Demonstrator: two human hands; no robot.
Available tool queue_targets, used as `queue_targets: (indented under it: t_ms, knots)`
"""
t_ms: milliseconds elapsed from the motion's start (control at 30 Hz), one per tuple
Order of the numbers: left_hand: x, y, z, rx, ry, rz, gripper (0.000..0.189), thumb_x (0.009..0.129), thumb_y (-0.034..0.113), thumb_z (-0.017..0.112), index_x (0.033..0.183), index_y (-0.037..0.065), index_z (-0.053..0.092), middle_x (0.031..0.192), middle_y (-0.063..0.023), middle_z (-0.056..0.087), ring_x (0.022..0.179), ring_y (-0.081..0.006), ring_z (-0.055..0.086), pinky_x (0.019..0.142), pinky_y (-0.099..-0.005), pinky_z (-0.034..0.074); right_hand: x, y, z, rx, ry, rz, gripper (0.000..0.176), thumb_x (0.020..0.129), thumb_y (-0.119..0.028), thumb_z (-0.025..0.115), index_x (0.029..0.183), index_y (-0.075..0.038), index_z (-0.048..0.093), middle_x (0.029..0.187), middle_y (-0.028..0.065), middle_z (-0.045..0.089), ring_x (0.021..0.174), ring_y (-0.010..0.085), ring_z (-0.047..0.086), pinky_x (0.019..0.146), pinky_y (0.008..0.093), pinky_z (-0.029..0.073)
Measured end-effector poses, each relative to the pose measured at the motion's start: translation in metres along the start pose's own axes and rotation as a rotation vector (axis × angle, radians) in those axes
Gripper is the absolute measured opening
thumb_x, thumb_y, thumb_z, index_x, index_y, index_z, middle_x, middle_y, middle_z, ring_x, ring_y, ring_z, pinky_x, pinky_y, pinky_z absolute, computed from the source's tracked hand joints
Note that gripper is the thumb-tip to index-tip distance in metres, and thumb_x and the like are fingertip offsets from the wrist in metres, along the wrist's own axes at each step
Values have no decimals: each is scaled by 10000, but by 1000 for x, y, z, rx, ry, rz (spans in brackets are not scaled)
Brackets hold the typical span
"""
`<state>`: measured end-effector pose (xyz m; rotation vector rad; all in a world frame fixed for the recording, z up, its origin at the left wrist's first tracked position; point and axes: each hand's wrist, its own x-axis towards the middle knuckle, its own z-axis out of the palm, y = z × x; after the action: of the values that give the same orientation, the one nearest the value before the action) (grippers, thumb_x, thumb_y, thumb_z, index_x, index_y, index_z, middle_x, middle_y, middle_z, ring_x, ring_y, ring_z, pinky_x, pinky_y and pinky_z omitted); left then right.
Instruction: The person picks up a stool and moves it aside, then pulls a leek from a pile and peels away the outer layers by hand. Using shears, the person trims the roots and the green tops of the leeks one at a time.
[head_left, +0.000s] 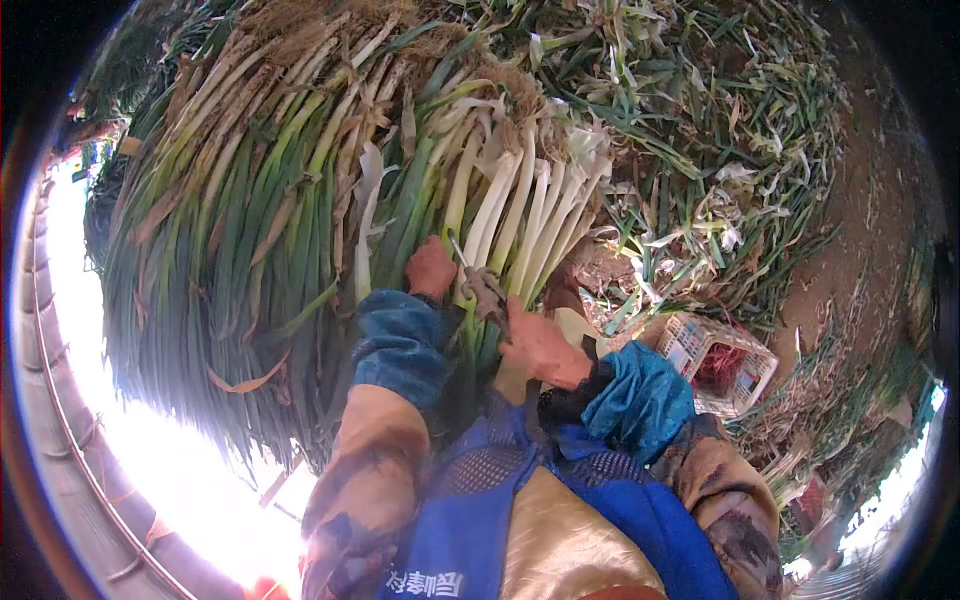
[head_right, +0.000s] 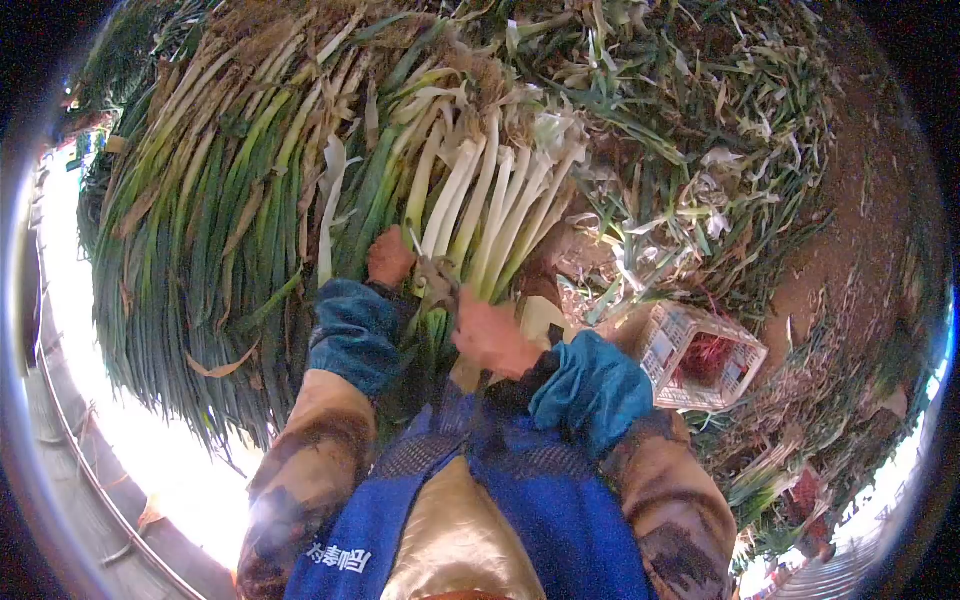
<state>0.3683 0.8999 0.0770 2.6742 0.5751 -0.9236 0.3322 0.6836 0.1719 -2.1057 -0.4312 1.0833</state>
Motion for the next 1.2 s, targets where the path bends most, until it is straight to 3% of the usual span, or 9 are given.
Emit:
queue_targets:
  t_ms: [167, 433, 533, 633, 667, 767, 867, 1067, 1200]
  knots:
    - [-19, 7, -38, -15, -150, -39, 406, 654, 226, 652, 980, 14, 539, 973, -225, 613, 932, -400, 581, 796, -466, 470, -3, 2, -1, -8, 1, 13, 578, 717, -207, 606, 1126, 71, 306, 763, 280, 557, 754, 455, 559, 647, 505, 450]
    - [-64, -17, -28, -116, -134, 34, 398, 676, 224, 624, 965, -15, 492, 925, -274, 599, 892, -424, 576, 761, -496, 448, -1, 11, 5, -62, 173, -19, 561, 739, -221, 600, 1139, 44, 309, 778, 252, 573, 756, 445, 565, 642, 498, 456]
    - [-84, -16, -28, -152, -172, -3, 418, 665, 261, 648, 968, 18, 495, 907, -250, 603, 878, -424, 569, 747, -481, 452, 33, 22, -11, -63, 89, 159, 553, 748, -224, 601, 1130, 46, 305, 782, 252, 574, 770, 441, 567, 647, 493, 458]
    - [-94, -15, -25, -185, -185, -1, 416, 674, 250, 644, 987, 24, 489, 898, -255, 602, 874, -430, 569, 746, -488, 448, 59, 35, -22, -83, 221, 98, 542, 753, -221, 599, 1126, 43, 308, 785, 252, 575, 773, 439, 569, 656, 490, 459]
    - [-98, -17, -22, -196, -195, 13, 407, 685, 239, 635, 993, 21, 484, 894, -262, 602, 871, -435, 570, 746, -497, 445, 61, 34, -24, -86, 213, 160, 522, 758, -213, 589, 1122, 37, 311, 779, 254, 573, 772, 438, 570, 660, 487, 460]
    - [-111, -26, -9, -248, -254, 3, 413, 688, 239, 636, 1013, 29, 490, 902, -260, 602, 878, -432, 569, 752, -496, 444, 34, 24, -20, -30, 217, 70, 509, 755, -206, 583, 1111, 43, 317, 758, 254, 569, 759, 443, 565, 659, 489, 459]
    - [-120, -23, -12, -314, -255, -30, 412, 686, 227, 640, 1014, 23, 497, 908, -258, 603, 883, -432, 566, 761, -496, 442, 13, 2, -28, -62, 94, 126, 539, 752, -195, 578, 1136, 65, 304, 798, 272, 567, 764, 441, 566, 667, 494, 456]
    - [-126, -37, -1, -396, -147, 128, 404, 671, 207, 631, 999, 12, 499, 895, -266, 597, 881, -440, 558, 768, -491, 437, 66, 41, -28, -152, 175, 164, 627, 754, -185, 570, 1215, 92, 249, 838, 274, 551, 786, 419, 570, 660, 498, 446]
    - [-125, -36, -5, -434, -223, 105, 383, 670, 206, 621, 972, 1, 508, 901, -261, 593, 893, -437, 551, 765, -475, 434, 66, 44, -28, -130, 213, 82, 564, 757, -185, 572, 1167, 83, 292, 829, 259, 557, 807, 416, 563, 661, 496, 445]
